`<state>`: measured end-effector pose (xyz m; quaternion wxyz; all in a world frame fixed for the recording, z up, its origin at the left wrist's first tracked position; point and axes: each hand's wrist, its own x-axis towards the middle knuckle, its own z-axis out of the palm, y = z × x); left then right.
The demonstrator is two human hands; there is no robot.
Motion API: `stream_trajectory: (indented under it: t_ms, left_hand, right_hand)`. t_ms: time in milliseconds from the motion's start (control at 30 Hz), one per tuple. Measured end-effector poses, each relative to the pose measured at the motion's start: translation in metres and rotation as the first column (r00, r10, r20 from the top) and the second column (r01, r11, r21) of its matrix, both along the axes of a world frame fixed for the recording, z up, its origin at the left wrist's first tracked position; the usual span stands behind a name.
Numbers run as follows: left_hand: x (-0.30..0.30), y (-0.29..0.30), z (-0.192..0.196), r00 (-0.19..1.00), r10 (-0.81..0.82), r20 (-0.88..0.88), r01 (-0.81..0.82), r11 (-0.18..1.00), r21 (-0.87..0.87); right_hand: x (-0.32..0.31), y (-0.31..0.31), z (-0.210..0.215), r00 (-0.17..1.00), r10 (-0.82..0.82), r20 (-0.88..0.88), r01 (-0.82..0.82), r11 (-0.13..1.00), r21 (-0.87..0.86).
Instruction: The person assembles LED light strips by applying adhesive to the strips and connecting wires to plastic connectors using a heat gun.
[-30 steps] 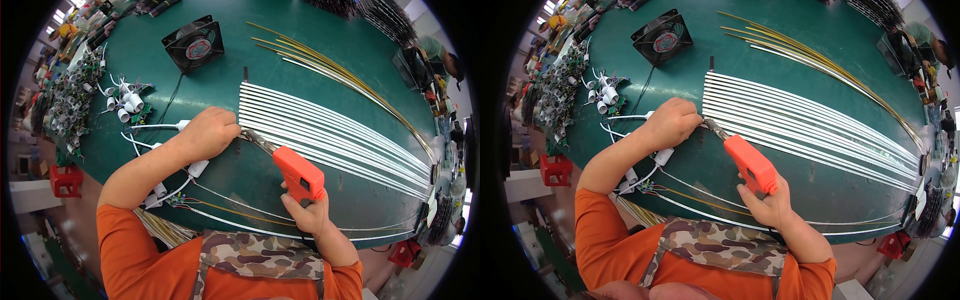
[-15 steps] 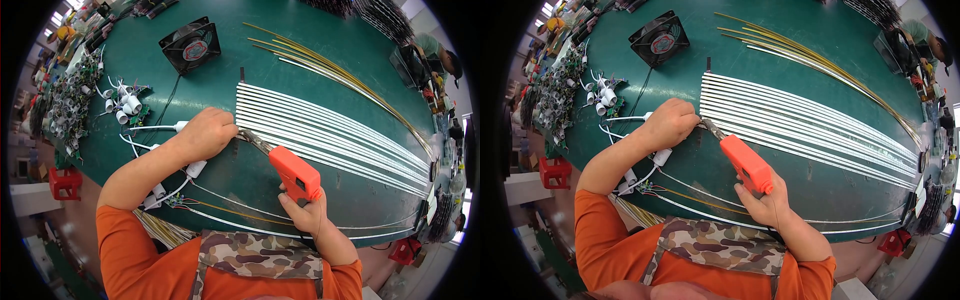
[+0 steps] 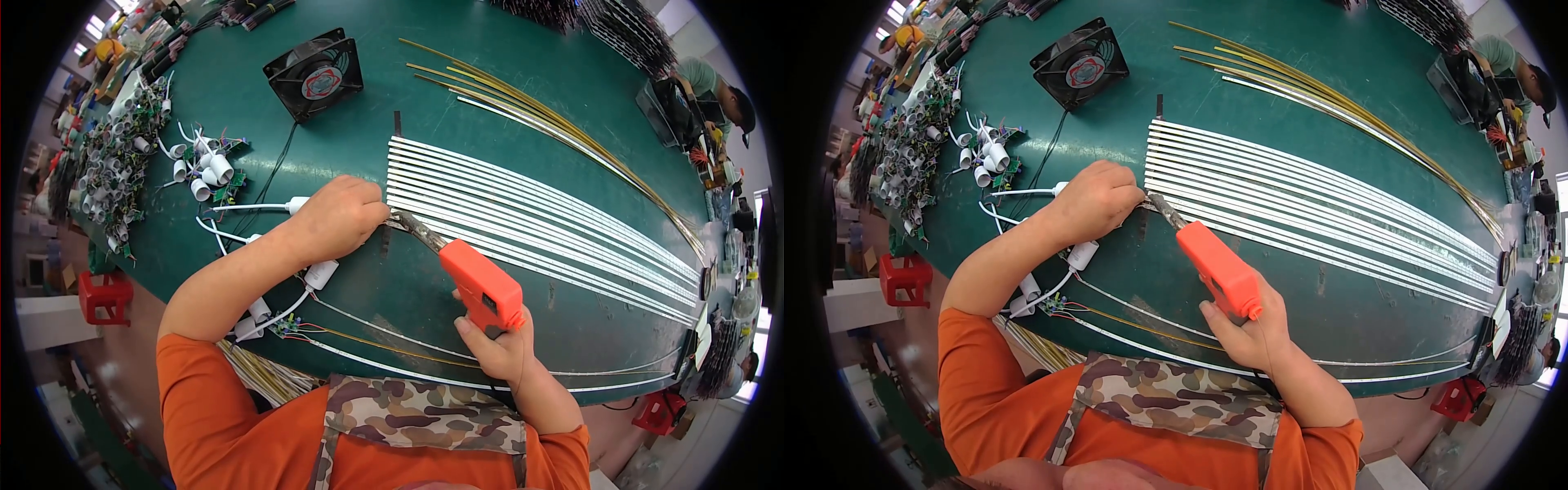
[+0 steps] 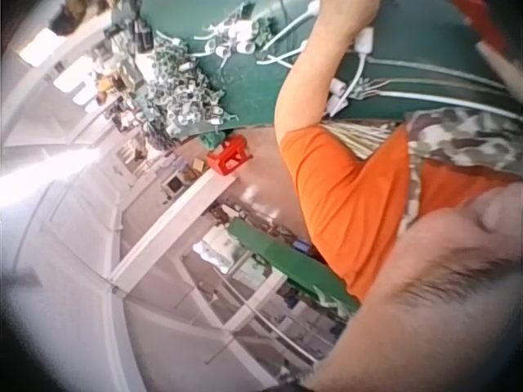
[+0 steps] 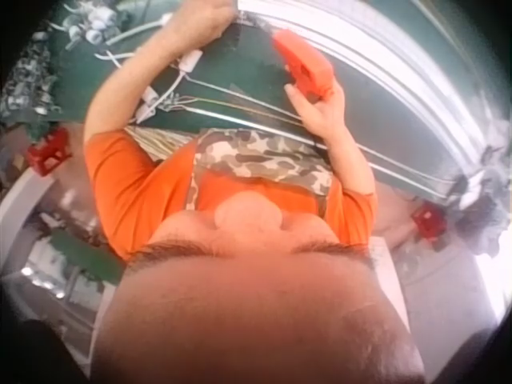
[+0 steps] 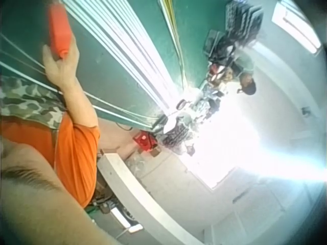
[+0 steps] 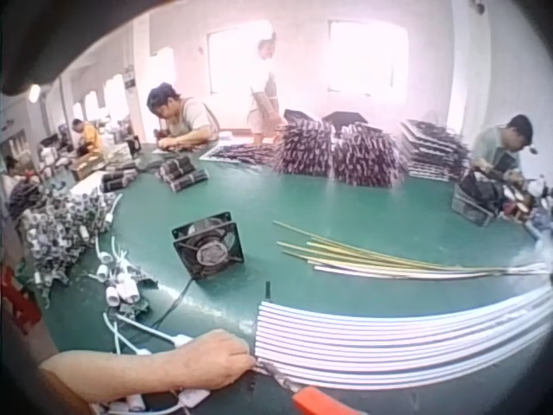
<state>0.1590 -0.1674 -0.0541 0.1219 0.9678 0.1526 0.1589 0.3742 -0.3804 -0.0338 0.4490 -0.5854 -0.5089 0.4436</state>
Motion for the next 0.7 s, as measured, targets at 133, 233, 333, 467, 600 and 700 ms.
stream_trajectory:
  t_ms: [133, 233, 333, 467, 600, 700]
  left_hand:
    - [0.001, 0.0, 0.001, 1.0, 0.006, -0.003, -0.006, 1.0, -0.005]
    - [0.001, 0.001, 0.0, 1.0, 0.003, -0.012, -0.003, 1.0, -0.003]
    - [0.0, 0.001, 0.0, 1.0, -0.002, -0.022, 0.002, 1.0, -0.004]
    - [-0.002, 0.001, -0.001, 1.0, 0.0, -0.017, 0.0, 1.0, -0.009]
    - [-0.002, 0.001, -0.001, 1.0, -0.008, -0.006, 0.008, 1.0, -0.01]
    - [-0.002, 0.002, -0.001, 1.0, -0.011, -0.018, 0.01, 1.0, -0.017]
  right_hand:
    - [0.0, 0.0, 0.0, 0.999, 0.019, 0.036, -0.019, 1.0, -0.014]
    - [0.001, 0.001, 0.0, 0.998, 0.03, 0.052, -0.03, 1.0, -0.006]
    - [0.0, 0.001, 0.002, 0.992, 0.043, 0.122, -0.044, 0.999, 0.005]
    - [0.002, -0.004, 0.001, 1.0, -0.01, 0.025, 0.009, 0.999, 0.05]
    - [0.005, -0.008, 0.007, 0.99, -0.107, -0.097, 0.109, 0.994, 0.007]
    - [0.007, -0.006, 0.008, 0.98, -0.14, -0.141, 0.148, 0.988, 0.044]
